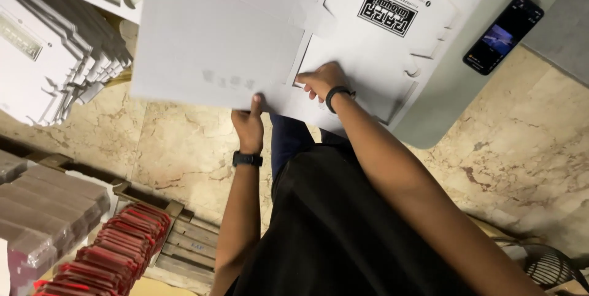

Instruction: The person folds flat white cardboard sheets into box shapes on a table. They crease the panels, tuck flaps into slots, and stack the finished boxes. Scissors and a phone are visible on the table but not used.

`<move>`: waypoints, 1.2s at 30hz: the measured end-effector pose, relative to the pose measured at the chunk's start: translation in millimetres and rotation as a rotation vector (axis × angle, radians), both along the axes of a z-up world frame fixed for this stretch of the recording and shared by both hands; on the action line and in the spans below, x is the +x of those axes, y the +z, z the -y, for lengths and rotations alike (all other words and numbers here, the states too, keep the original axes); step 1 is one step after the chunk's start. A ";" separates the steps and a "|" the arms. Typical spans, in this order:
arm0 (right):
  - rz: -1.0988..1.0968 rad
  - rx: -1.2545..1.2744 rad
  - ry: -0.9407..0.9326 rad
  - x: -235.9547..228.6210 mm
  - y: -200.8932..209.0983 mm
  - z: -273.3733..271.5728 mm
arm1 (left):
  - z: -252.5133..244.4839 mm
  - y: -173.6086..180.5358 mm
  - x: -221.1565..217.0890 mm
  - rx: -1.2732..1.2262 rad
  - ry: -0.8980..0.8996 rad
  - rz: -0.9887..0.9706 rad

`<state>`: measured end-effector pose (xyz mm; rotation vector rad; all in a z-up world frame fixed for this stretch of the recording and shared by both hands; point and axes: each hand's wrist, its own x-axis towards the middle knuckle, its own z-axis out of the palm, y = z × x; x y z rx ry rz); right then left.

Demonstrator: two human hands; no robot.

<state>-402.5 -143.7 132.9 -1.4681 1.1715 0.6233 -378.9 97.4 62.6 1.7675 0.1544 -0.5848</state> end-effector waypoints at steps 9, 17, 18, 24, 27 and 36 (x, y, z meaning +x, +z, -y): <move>0.058 -0.011 0.084 -9.7 -4.4 4.4 | 29.0 -13.9 1.8 0.035 0.339 -0.259; -0.049 -0.020 0.382 -61.6 0.7 7.3 | 99.4 22.4 -50.2 0.061 0.123 -0.442; -0.052 -0.026 0.441 -70.7 -8.1 9.4 | 97.3 8.6 -53.8 0.149 0.073 -0.395; -0.165 -0.076 0.503 -45.9 35.4 11.2 | 98.5 6.2 -57.5 0.466 -0.010 -0.459; -0.182 -0.070 0.467 -45.2 25.4 9.4 | 90.1 -0.2 -46.4 0.582 -0.220 -0.407; -0.176 -0.118 0.469 -47.2 12.2 8.8 | 78.9 40.2 -50.8 0.185 0.047 -0.474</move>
